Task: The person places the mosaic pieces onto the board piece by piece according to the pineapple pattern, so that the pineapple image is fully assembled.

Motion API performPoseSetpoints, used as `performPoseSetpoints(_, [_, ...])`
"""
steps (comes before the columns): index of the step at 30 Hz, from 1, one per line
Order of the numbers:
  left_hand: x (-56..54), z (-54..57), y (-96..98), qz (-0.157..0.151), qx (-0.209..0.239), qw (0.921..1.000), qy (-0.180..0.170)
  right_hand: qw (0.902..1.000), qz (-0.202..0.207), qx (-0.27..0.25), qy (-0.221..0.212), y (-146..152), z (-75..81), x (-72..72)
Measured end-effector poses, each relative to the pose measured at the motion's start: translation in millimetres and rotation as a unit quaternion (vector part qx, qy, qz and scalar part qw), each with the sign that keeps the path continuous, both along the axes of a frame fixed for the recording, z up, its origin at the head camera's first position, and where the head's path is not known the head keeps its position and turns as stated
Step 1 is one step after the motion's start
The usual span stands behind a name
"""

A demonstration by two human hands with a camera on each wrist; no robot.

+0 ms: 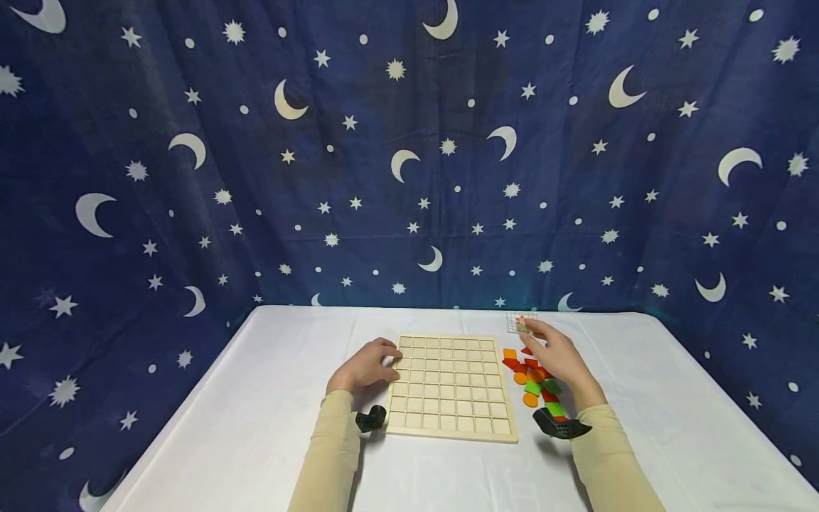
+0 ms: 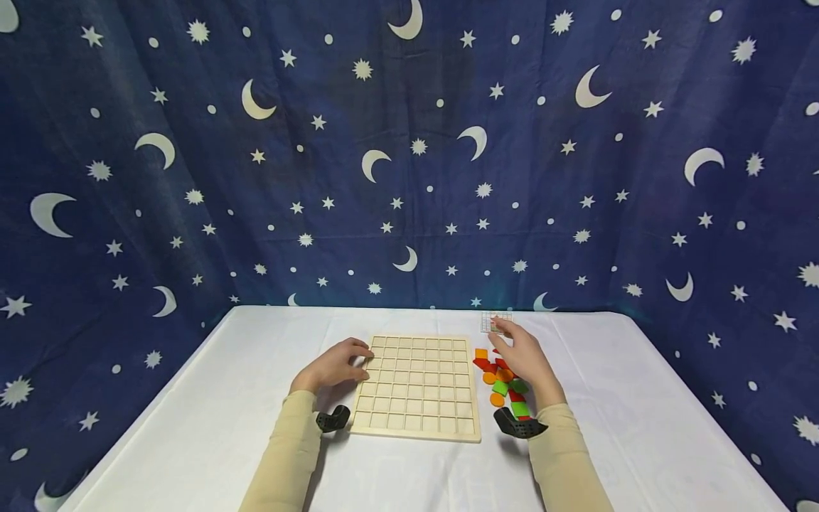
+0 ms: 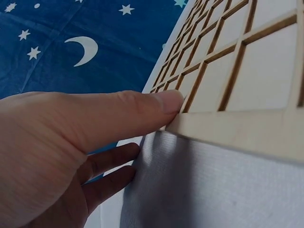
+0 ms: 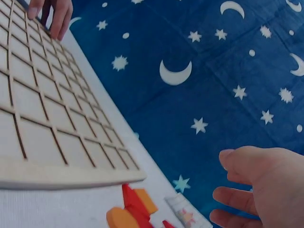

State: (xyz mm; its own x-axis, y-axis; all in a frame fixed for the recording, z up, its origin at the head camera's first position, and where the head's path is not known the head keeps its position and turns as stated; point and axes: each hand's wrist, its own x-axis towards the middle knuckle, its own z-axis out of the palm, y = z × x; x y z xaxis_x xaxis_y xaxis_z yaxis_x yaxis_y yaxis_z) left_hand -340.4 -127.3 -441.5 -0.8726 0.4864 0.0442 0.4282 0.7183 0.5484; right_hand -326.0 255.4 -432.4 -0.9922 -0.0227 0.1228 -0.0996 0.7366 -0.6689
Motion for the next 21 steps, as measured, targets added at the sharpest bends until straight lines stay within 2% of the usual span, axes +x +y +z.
performPoseSetpoints(8, [-0.1, 0.2, -0.1, -0.001, -0.001, 1.0000, 0.000, 0.9994, -0.022, 0.008, -0.025, 5, -9.5, -2.3])
performPoseSetpoints(21, [-2.8, -1.7, 1.0, -0.035, -0.007, 0.9993, 0.013, 0.9997, -0.020, 0.008, -0.015, 13, -9.9, -2.1])
